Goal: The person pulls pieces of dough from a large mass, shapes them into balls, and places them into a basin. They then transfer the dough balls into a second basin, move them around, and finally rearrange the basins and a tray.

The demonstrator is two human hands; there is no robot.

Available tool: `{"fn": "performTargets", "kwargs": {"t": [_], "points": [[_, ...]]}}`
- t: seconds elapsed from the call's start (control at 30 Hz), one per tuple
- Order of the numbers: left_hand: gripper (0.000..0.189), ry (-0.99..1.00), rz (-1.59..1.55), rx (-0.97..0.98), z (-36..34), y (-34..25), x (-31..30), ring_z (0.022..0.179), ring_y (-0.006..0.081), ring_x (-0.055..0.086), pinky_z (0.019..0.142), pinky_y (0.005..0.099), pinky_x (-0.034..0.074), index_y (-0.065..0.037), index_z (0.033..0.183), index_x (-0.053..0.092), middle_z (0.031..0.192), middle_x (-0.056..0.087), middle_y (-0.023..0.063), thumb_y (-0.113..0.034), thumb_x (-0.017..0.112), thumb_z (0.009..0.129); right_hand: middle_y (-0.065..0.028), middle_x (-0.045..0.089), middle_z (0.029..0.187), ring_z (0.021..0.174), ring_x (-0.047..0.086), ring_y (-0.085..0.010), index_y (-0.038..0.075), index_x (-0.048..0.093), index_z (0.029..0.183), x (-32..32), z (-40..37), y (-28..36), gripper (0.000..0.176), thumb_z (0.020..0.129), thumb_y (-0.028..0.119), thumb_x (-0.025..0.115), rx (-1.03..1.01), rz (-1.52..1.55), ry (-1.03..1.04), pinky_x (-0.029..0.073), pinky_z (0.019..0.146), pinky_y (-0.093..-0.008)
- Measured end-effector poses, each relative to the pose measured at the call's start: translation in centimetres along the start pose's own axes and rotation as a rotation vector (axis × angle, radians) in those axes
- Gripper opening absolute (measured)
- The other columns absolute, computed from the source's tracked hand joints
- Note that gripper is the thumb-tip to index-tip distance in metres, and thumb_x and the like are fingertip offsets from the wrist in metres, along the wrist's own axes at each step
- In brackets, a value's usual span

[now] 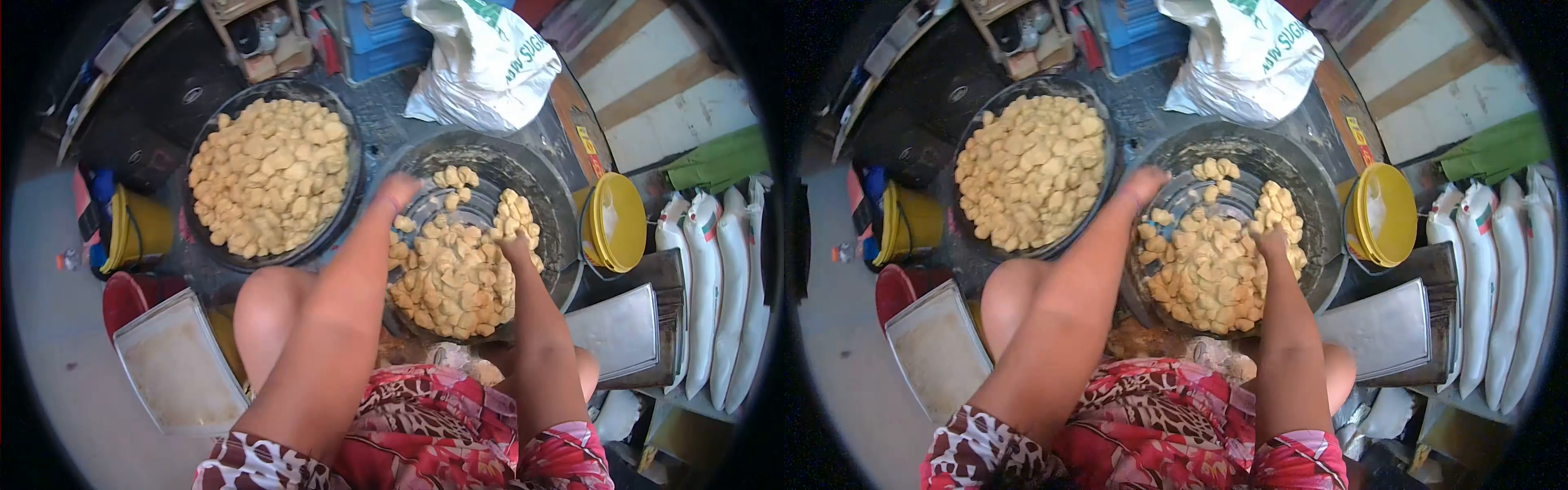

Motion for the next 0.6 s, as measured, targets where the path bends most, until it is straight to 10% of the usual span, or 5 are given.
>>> {"fn": "performTargets", "kwargs": {"t": [0.2,0.37,0.47,0.5,0.6], "points": [[0.083,-0.228,-0.325,-0.702,-7.0,9.9,15.6,0.122,0.0337,0.035,0.1,0.0384,0.03,-0.006,0.133,0.032,0.136,0.031,0.0193,-0.053,0.059,0.071,-0.0257,0.037,0.127,0.118,0.036,-0.0385,-0.001,0.011,0.136,2.9,-6.1,-16.3,0.115,0.056,0.054,0.073,0.456,0.075,-0.129,0.031,0.099,-0.0416],[0.092,-0.145,-0.113,-0.965,-11.5,9.7,18.1,0.127,0.0321,0.028,0.096,0.0418,0.034,-0.004,0.136,0.02,0.137,0.03,0.0192,-0.065,0.047,0.073,-0.0254,0.043,0.125,0.118,0.038,-0.037,-0.004,0.029,0.131,4.6,-9.4,-16.1,0.105,0.061,0.067,0.061,0.655,0.124,-0.088,0.029,0.1,-0.0409],[0.088,0.081,-0.134,-1.078,-12.7,9.7,18.8,0.124,0.0326,0.033,0.095,0.0419,0.034,-0.003,0.131,0.035,0.136,0.031,0.018,-0.07,0.042,0.072,-0.0256,0.047,0.119,0.116,0.04,-0.0375,-0.005,0.037,0.127,8.0,-8.5,-18.2,0.1,0.062,0.069,0.058,0.707,0.332,0.301,0.032,0.098,-0.0407],[0.088,0.082,-0.134,-1.074,-12.9,9.4,18.9,0.124,0.0326,0.033,0.095,0.0419,0.034,-0.003,0.131,0.035,0.136,0.031,0.018,-0.07,0.042,0.072,-0.0268,0.043,0.122,0.115,0.041,-0.0375,-0.004,0.039,0.126,11.2,-5.7,-22.2,0.099,0.064,0.072,0.054,0.359,-0.192,0.39,0.033,0.096,-0.0399],[0.082,0.064,0.317,-0.845,-13.1,8.5,18.2,0.115,0.0322,0.044,0.092,0.0417,0.037,-0.003,0.118,0.051,0.128,0.042,0.0178,-0.07,0.039,0.073,-0.0284,0.037,0.126,0.115,0.041,-0.0373,-0.003,0.036,0.129,7.0,-8.1,-16.5,0.097,0.068,0.071,0.05,0.422,0.011,0.136,0.035,0.095,-0.0394]]}}
Point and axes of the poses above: each hand's wrist, its own z-axis towards the middle knuckle, its own x-axis out of the palm, y = z × x, the point moved 8 cm from there along z, towards the middle knuckle
